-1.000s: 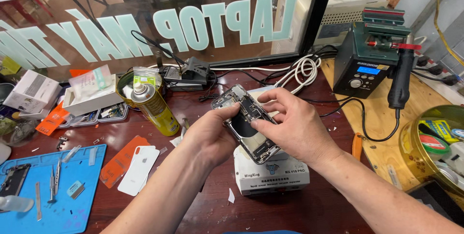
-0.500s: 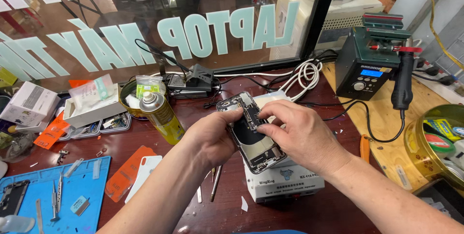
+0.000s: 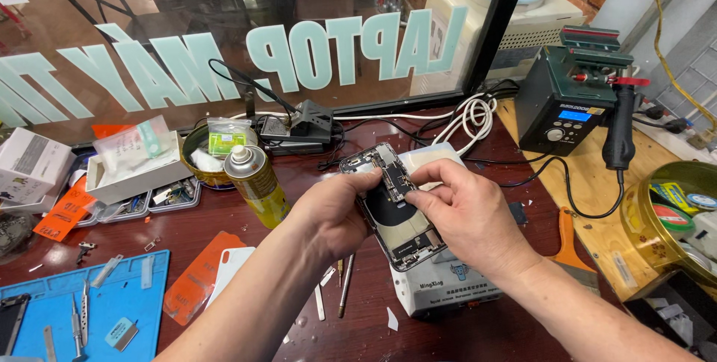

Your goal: The person uses a screwdriver to remove screws from a disassembled smartphone, then places a circuit board into the phone chassis and secures it. The work is performed on a cluttered workbench with various tools and parts visible.

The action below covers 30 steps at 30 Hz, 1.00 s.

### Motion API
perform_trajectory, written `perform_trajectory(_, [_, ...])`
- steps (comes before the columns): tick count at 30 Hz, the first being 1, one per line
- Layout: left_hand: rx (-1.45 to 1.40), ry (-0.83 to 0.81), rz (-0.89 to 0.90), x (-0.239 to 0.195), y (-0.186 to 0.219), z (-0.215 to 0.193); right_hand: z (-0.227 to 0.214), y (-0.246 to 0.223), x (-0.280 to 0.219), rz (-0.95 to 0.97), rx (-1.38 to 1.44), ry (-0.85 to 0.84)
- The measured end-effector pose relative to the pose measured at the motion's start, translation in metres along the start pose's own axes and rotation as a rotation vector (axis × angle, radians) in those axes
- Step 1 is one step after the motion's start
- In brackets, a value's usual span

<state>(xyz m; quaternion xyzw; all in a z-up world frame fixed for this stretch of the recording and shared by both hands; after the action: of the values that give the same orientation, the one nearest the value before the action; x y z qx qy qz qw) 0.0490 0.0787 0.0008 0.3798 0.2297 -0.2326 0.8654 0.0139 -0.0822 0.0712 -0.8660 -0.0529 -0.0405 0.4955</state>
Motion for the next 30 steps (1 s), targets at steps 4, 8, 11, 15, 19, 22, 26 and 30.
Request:
perform_trajectory(4, [0.007, 0.041, 0.038, -0.001, 0.001, 0.001, 0.004, -0.003, -0.004, 0.005, 0.005, 0.043])
perform_trajectory(8, [0.035, 0.072, 0.140, -0.006, 0.002, 0.004, 0.004, -0.006, -0.008, -0.019, 0.035, 0.039])
perform_trajectory(11, [0.034, 0.141, 0.194, -0.009, 0.002, 0.006, 0.002, -0.007, -0.009, -0.001, -0.024, 0.030])
perform_trajectory(15, [0.041, 0.184, 0.225, -0.014, 0.000, 0.007, 0.001, -0.009, -0.008, -0.007, -0.055, 0.024])
perform_trajectory(19, [0.071, 0.192, 0.231, -0.016, -0.004, 0.007, 0.001, -0.009, -0.008, 0.013, -0.029, 0.055])
perform_trajectory(22, [0.073, 0.192, 0.238, -0.016, -0.005, 0.006, 0.001, -0.013, -0.011, -0.074, -0.180, 0.094])
perform_trajectory(26, [0.058, 0.180, 0.257, -0.016, -0.006, 0.003, 0.003, -0.008, -0.011, -0.051, -0.063, 0.081])
perform_trajectory(30, [0.095, 0.175, 0.292, -0.018, -0.007, 0.003, 0.006, 0.011, -0.005, 0.108, 0.234, 0.024])
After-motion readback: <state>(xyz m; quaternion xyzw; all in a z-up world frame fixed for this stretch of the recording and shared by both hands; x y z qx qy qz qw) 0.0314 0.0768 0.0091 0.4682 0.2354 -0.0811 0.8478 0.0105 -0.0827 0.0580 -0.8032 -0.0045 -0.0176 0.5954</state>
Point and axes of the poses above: each hand's wrist, its own x-axis towards the middle knuckle, its own z-axis out of the palm, y = z × x, the point moved 5 cm from there along x, towards the middle knuckle, and after that the axes turned 5 degrees about y, right-handed, at the moved point
